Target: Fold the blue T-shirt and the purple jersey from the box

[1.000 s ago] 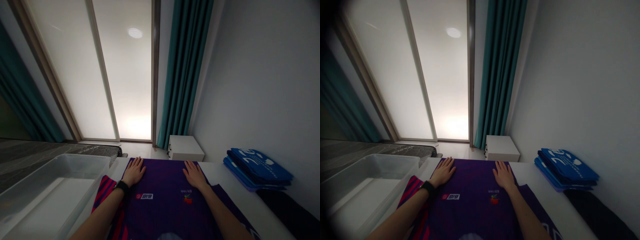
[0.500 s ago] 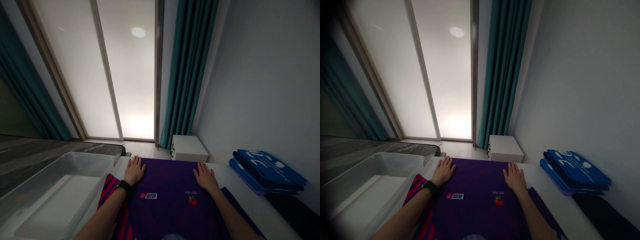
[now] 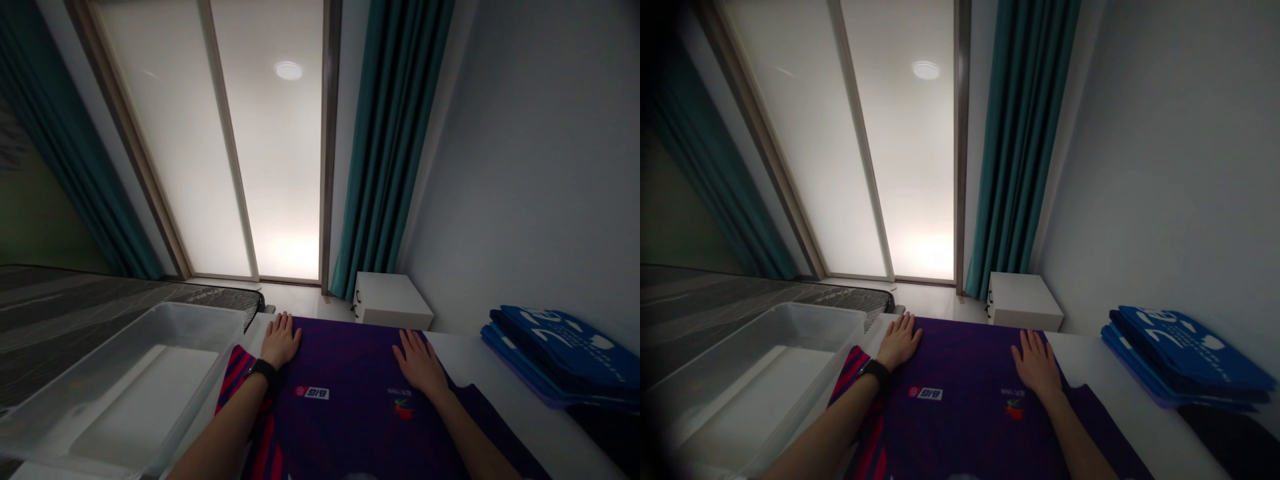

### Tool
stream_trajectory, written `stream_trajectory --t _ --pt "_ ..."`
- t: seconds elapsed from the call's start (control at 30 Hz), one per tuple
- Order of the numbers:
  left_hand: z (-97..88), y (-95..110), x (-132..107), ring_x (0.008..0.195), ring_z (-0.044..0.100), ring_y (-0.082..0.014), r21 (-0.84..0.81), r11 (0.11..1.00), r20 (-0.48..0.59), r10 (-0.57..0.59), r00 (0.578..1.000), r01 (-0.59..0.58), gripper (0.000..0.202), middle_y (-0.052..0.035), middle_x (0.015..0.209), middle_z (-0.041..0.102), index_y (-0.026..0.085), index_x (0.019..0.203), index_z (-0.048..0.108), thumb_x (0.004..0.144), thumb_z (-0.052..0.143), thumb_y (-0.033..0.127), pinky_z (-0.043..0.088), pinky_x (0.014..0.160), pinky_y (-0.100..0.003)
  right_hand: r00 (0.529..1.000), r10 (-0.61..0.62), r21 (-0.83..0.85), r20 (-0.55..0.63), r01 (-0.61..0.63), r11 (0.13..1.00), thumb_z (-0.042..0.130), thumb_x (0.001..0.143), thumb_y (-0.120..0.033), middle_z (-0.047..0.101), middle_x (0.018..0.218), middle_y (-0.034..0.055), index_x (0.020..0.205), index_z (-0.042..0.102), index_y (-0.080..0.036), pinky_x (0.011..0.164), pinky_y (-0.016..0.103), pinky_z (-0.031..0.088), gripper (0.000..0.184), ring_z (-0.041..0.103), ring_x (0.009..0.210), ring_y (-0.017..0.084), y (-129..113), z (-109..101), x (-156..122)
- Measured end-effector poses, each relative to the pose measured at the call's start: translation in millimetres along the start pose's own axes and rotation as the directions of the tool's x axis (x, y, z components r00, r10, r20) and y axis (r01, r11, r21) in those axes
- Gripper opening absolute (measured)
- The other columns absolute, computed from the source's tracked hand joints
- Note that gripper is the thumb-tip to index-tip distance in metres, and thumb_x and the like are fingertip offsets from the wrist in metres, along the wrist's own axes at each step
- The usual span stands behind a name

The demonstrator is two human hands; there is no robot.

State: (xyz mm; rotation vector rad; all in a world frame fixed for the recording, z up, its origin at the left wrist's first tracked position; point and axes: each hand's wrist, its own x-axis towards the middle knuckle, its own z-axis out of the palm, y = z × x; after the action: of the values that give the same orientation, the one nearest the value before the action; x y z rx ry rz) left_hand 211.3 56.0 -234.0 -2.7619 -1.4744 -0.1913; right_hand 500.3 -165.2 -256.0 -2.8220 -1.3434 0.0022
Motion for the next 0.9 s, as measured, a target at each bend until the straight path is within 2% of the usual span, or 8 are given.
stream_trajectory --t 0.3,0.53,0.67,0.77,0.9 --pt "-3.5 3.2 -11.3 0.147 0.019 -0.0272 0.016 0.998 0.028 -0.057 0.998 0.056 0.066 -0.0137 0.159 0.025 0.007 0.15 0.029 0.098 0.025 0.046 0.016 0.118 -0.049 1.0 0.0 -0.045 0.005 0.0 0.999 0.021 0.097 -0.048 0.02 0.16 0.0092 0.153 0.023 -0.012 0.119 0.045 0.009 0.067 0.015 0.148 0.023 0.4 -2.2 -9.7" --pt "-9.6 5.8 -21.4 0.147 0.019 -0.028 0.029 0.999 0.013 -0.042 0.999 0.041 0.066 -0.014 0.158 0.026 0.006 0.15 0.03 0.099 0.025 0.047 0.017 0.117 -0.051 0.999 -0.006 -0.031 0.053 0.008 0.999 0.021 0.098 -0.047 0.02 0.16 0.0085 0.153 0.023 -0.012 0.119 0.045 0.011 0.066 0.014 0.148 0.023 2.4 -16.2 -19.1" --pt "-14.5 21.3 -35.9 0.147 0.02 -0.0256 0.011 0.994 -0.063 0.11 0.992 -0.11 0.063 -0.0124 0.157 0.029 0.009 0.15 0.033 0.099 0.027 0.046 0.015 0.119 -0.048 0.999 -0.05 0.008 0.015 0.05 0.999 0.021 0.098 -0.044 0.023 0.159 0.0118 0.152 0.026 -0.006 0.119 0.045 0.008 0.065 0.016 0.148 0.024 -6.8 -23.5 -25.4" --pt "-14.2 38.4 -51.4 0.146 0.025 -0.0247 -0.049 0.968 -0.015 0.244 0.97 -0.244 0.061 -0.01 0.157 0.031 0.014 0.149 0.036 0.098 0.031 0.047 0.022 0.118 -0.045 0.991 -0.136 0.077 -0.009 0.136 0.988 0.019 0.098 -0.044 0.026 0.158 0.0119 0.151 0.029 -0.006 0.12 0.044 0.006 0.066 0.017 0.147 0.023 -24.2 -20.8 -37.2" --pt "-10.0 52.0 -64.7 0.146 0.025 -0.0255 -0.066 0.953 -0.027 0.294 0.955 -0.295 0.059 -0.0094 0.156 0.033 0.016 0.148 0.039 0.098 0.034 0.046 0.021 0.118 -0.047 0.98 -0.198 0.116 0.001 0.197 0.973 0.019 0.097 -0.049 0.023 0.159 0.0114 0.151 0.029 -0.008 0.119 0.046 0.007 0.069 0.016 0.148 0.023 -44.0 -14.0 -52.0"
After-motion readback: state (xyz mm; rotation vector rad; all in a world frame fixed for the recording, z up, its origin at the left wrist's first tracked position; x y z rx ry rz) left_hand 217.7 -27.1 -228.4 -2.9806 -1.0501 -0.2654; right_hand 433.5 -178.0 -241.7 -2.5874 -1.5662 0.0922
